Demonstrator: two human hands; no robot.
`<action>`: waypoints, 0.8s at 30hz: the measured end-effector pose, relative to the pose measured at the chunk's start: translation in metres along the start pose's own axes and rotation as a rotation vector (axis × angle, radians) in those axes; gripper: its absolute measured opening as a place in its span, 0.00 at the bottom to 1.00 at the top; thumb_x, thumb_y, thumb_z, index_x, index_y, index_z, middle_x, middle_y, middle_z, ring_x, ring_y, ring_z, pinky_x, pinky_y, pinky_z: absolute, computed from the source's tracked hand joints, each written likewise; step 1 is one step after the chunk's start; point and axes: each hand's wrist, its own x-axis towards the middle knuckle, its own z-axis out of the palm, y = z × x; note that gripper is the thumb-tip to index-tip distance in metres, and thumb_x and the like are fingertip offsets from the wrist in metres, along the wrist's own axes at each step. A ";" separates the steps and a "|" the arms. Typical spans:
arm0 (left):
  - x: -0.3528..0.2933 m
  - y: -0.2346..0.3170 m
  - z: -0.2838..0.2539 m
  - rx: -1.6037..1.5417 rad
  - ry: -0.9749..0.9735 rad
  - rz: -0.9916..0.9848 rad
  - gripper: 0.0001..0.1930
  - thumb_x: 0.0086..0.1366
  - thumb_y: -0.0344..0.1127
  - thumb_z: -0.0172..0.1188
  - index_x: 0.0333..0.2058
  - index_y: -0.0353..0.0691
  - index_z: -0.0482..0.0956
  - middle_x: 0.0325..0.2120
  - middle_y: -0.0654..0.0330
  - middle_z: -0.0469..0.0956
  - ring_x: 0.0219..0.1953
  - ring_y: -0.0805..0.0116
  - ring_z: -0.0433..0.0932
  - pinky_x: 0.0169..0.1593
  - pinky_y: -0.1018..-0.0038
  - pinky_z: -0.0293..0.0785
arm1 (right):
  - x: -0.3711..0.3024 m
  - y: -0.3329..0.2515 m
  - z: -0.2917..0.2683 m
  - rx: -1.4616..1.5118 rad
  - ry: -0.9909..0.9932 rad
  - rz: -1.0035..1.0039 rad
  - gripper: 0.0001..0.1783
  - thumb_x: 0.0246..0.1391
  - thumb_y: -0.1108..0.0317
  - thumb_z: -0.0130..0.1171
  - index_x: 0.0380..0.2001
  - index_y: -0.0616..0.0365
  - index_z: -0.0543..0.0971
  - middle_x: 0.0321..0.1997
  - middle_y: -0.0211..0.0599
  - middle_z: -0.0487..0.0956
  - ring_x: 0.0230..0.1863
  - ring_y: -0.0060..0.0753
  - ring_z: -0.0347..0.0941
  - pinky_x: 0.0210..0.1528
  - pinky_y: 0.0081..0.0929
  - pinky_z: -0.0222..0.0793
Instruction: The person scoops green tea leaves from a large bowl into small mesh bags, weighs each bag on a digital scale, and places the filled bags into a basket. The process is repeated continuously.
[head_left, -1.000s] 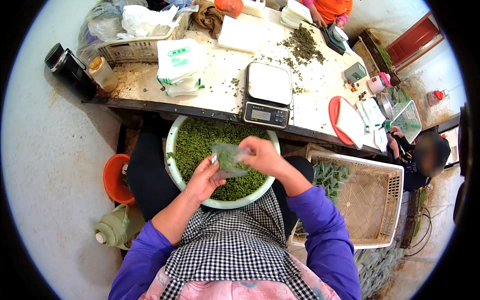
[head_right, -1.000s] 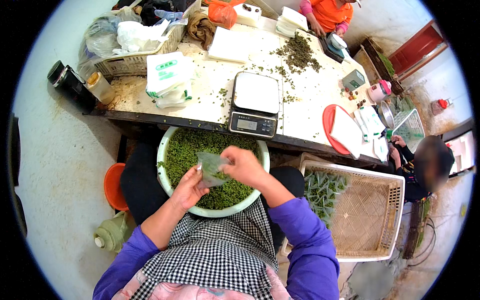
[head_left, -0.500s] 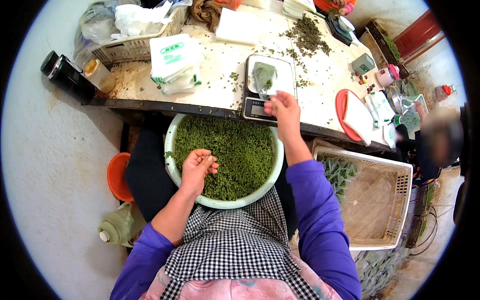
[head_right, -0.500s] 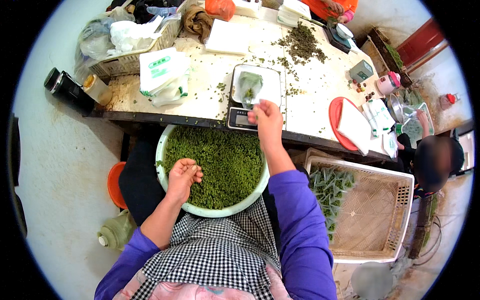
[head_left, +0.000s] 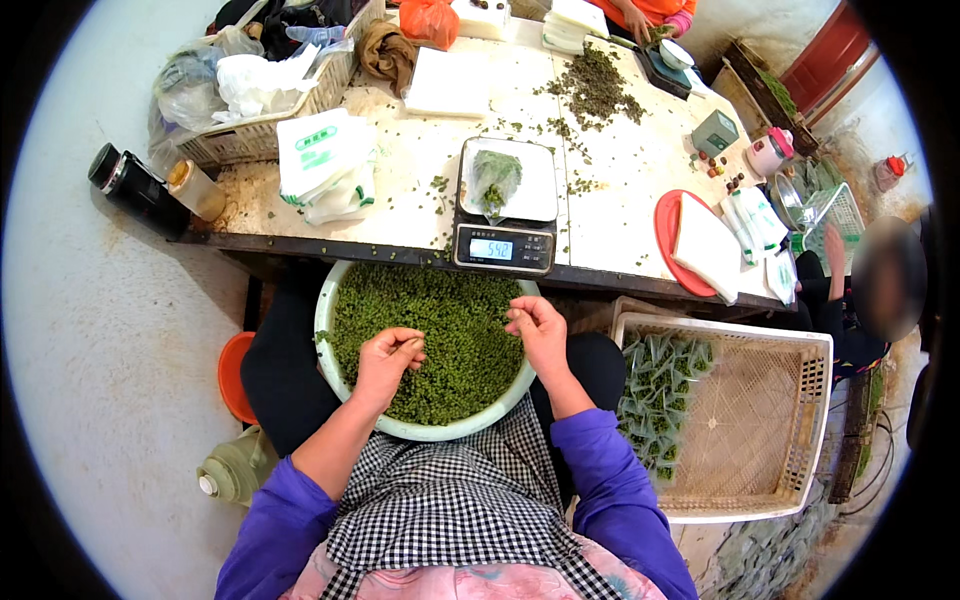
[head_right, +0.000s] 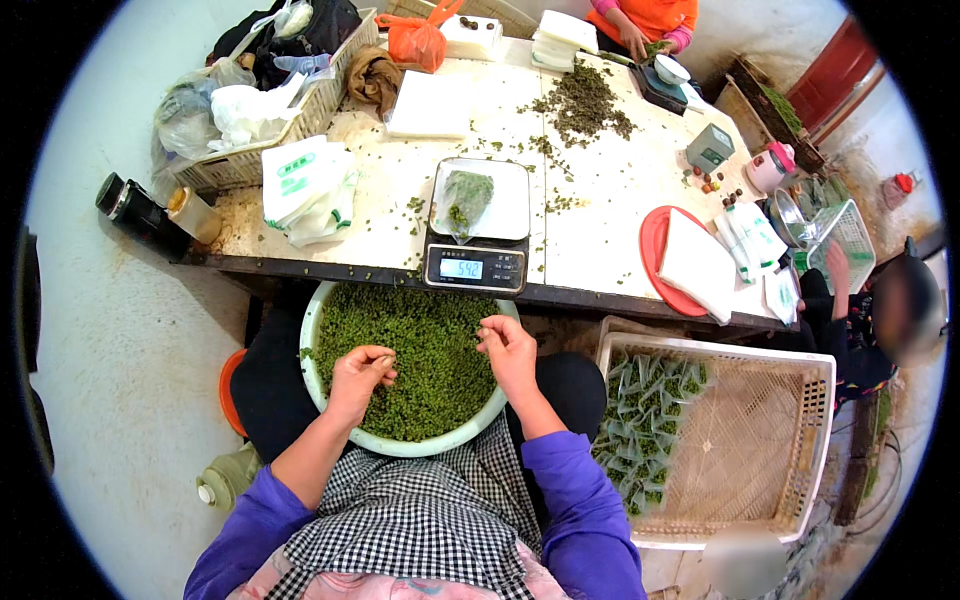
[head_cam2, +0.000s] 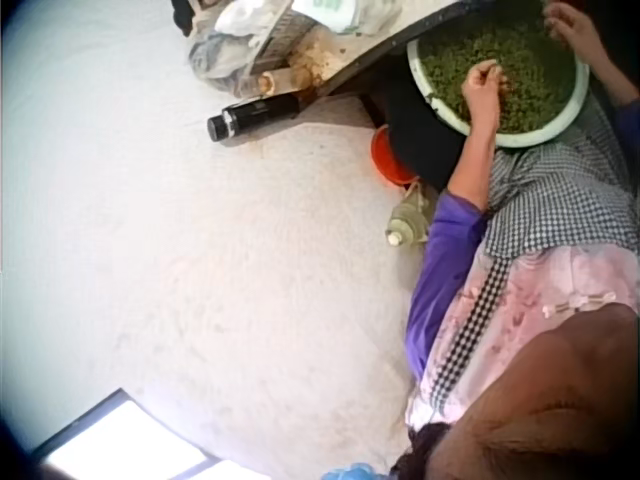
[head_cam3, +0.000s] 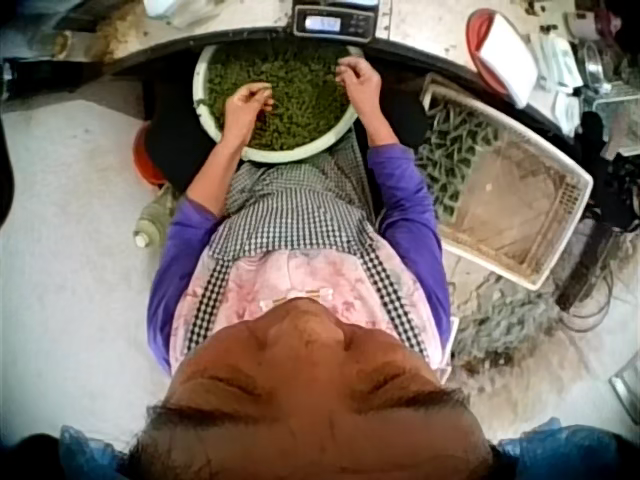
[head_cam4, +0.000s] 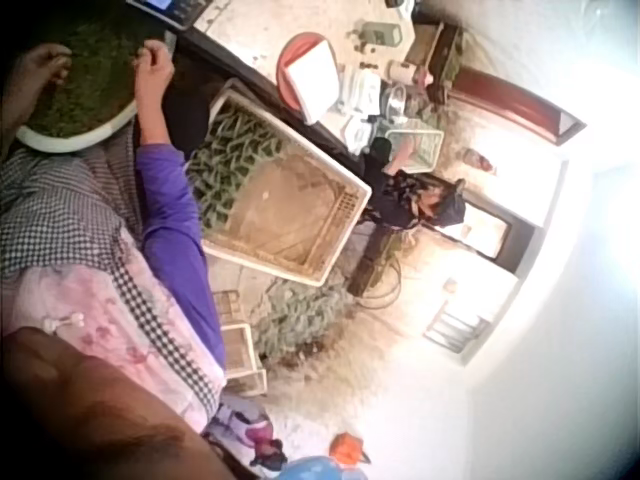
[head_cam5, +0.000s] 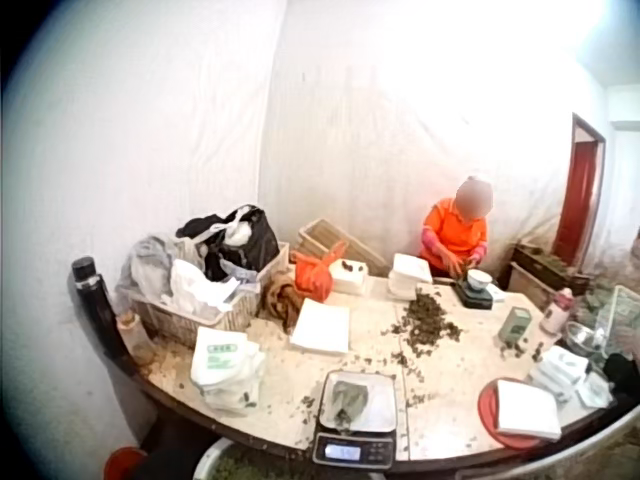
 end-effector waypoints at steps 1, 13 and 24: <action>0.005 -0.004 0.000 0.052 -0.013 0.096 0.06 0.66 0.28 0.62 0.40 0.33 0.81 0.30 0.64 0.79 0.28 0.80 0.76 0.30 0.82 0.74 | 0.000 0.006 0.001 0.010 -0.012 -0.046 0.08 0.61 0.77 0.56 0.42 0.66 0.79 0.34 0.35 0.82 0.29 0.21 0.78 0.34 0.20 0.75; 0.042 0.026 0.050 0.206 -0.015 0.101 0.08 0.63 0.28 0.66 0.40 0.34 0.81 0.28 0.62 0.80 0.25 0.75 0.78 0.30 0.78 0.77 | -0.010 -0.006 0.000 -0.647 -0.013 -0.651 0.04 0.50 0.67 0.68 0.30 0.51 0.82 0.30 0.28 0.81 0.36 0.33 0.77 0.45 0.37 0.65; 0.080 0.089 0.097 1.122 0.302 1.169 0.13 0.46 0.28 0.72 0.34 0.40 0.84 0.50 0.53 0.76 0.53 0.51 0.73 0.55 0.60 0.68 | -0.007 -0.001 -0.001 -0.631 -0.045 -0.628 0.05 0.50 0.71 0.67 0.31 0.52 0.81 0.33 0.29 0.82 0.39 0.35 0.77 0.47 0.38 0.65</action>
